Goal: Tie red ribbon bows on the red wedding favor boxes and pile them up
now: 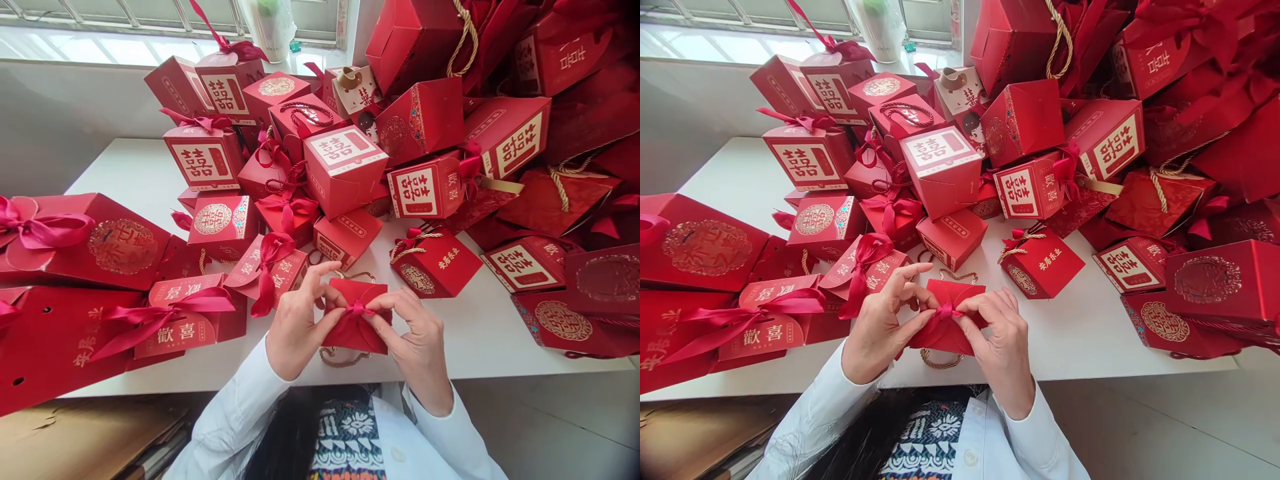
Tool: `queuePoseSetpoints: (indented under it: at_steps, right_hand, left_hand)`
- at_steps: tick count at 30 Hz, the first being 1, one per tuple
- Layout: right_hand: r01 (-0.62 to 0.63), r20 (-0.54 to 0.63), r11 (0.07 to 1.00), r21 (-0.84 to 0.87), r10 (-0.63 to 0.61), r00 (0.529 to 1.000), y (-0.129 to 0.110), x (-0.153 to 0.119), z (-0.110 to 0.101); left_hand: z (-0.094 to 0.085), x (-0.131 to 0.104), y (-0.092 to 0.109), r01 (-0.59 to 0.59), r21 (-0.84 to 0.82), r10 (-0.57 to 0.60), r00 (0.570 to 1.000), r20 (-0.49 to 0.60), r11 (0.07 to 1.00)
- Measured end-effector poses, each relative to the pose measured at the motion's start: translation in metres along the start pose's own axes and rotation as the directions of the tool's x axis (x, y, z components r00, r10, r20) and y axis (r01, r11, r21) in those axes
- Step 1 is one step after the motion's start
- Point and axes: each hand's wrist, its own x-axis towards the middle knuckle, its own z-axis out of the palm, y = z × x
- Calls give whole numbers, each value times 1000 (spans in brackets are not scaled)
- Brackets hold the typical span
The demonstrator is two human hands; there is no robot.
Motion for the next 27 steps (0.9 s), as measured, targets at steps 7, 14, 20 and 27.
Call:
queuePoseSetpoints:
  at_steps: [7,14,20,27]
  right_hand:
    - [8,16,997,-71,-7,1000,-2,0,-2]
    - [-9,32,998,-67,11,999,-2,-3,-5]
    - [-42,36,997,-59,44,998,3,-7,-12]
    - [-102,11,994,-48,103,995,6,-12,-14]
  left_hand:
    - [-1,-2,1,-93,255,122,987,-102,963]
    - [-1,-10,0,-149,438,209,973,-94,886]
    - [-4,-11,-3,-125,472,160,987,-34,873]
    - [-7,-14,-2,-130,484,124,991,45,865]
